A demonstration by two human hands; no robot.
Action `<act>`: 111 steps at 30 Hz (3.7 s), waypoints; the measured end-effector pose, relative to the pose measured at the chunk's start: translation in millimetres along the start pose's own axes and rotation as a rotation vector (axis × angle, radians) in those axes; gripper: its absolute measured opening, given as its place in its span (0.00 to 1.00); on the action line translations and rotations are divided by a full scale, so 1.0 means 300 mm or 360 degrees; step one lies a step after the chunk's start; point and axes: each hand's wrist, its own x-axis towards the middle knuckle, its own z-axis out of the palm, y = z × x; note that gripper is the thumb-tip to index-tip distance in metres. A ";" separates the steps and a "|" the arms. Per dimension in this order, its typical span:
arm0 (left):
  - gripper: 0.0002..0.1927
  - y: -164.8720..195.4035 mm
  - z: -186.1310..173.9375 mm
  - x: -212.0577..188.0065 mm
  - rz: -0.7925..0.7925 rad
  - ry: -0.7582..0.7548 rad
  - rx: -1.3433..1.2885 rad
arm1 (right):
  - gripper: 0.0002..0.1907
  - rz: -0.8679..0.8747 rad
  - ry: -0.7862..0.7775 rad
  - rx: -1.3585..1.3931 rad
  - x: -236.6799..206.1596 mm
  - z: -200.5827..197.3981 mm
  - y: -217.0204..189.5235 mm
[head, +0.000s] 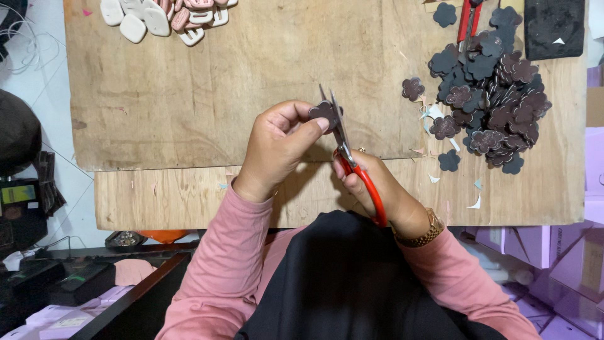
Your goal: The person sits at a workbench and uses red-handled scissors to trim the edges of small dark flower-shaped fabric pieces, one piece at a time, rotating each piece in hand to cut around its scalloped outline. Trimmed pieces are placed on a growing pile beside the pile of untrimmed pieces.
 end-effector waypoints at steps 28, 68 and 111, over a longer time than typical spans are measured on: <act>0.06 0.002 -0.001 -0.006 -0.0075 0.0144 0.0335 | 0.39 -0.0053 -0.0038 -0.0015 0.004 0.006 0.005; 0.04 -0.013 -0.012 0.006 0.0040 -0.0067 0.0132 | 0.40 -0.0098 -0.0122 -0.0012 0.009 -0.015 0.010; 0.06 -0.024 0.027 -0.018 -0.0067 -0.0156 -0.0308 | 0.44 -0.0051 -0.0096 0.0153 -0.006 -0.005 0.009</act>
